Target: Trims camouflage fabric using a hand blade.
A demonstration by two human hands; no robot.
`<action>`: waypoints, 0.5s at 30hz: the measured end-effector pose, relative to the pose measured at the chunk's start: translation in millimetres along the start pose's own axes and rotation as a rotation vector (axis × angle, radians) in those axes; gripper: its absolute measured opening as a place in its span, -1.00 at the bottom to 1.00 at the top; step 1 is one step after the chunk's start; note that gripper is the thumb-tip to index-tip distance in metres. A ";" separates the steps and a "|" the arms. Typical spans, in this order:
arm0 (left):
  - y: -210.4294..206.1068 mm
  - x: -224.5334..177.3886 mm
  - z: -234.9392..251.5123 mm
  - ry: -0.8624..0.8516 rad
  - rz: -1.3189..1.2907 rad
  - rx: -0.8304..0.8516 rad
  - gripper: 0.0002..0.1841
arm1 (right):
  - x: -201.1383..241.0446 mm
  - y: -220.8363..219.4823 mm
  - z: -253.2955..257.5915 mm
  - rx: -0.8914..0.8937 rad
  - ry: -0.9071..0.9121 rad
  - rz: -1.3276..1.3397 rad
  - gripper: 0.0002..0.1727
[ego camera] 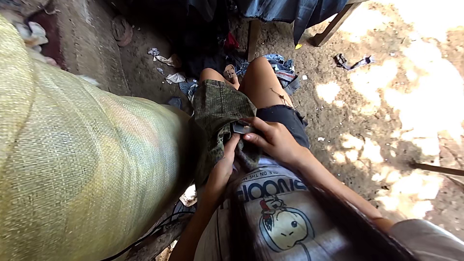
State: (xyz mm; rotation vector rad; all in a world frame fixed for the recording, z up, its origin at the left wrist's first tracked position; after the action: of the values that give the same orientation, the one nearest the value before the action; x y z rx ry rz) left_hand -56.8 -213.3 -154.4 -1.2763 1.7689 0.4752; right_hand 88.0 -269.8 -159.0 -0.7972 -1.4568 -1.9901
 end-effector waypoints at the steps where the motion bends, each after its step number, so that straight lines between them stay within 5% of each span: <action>1: -1.1 -2.5 -0.5 -0.010 -0.010 -0.028 -0.79 | 0.4 -0.1 -0.5 0.003 0.003 -0.013 -0.46; 15: -8.7 -8.3 -6.2 -0.208 -0.059 -0.050 -0.83 | 8.3 3.4 3.4 -0.105 -0.054 0.016 -0.38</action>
State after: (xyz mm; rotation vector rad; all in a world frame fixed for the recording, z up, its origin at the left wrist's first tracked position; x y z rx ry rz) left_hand -50.9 -216.6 -142.7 -1.2616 1.5511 0.5993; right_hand 85.3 -268.0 -149.9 -0.9104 -1.3806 -2.0614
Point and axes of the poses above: each hand's wrist, its own z-axis towards the middle knuckle, its own y-axis out of the back of the hand, x = y × z, the point moved 3 cm from there along z, towards the middle knuckle
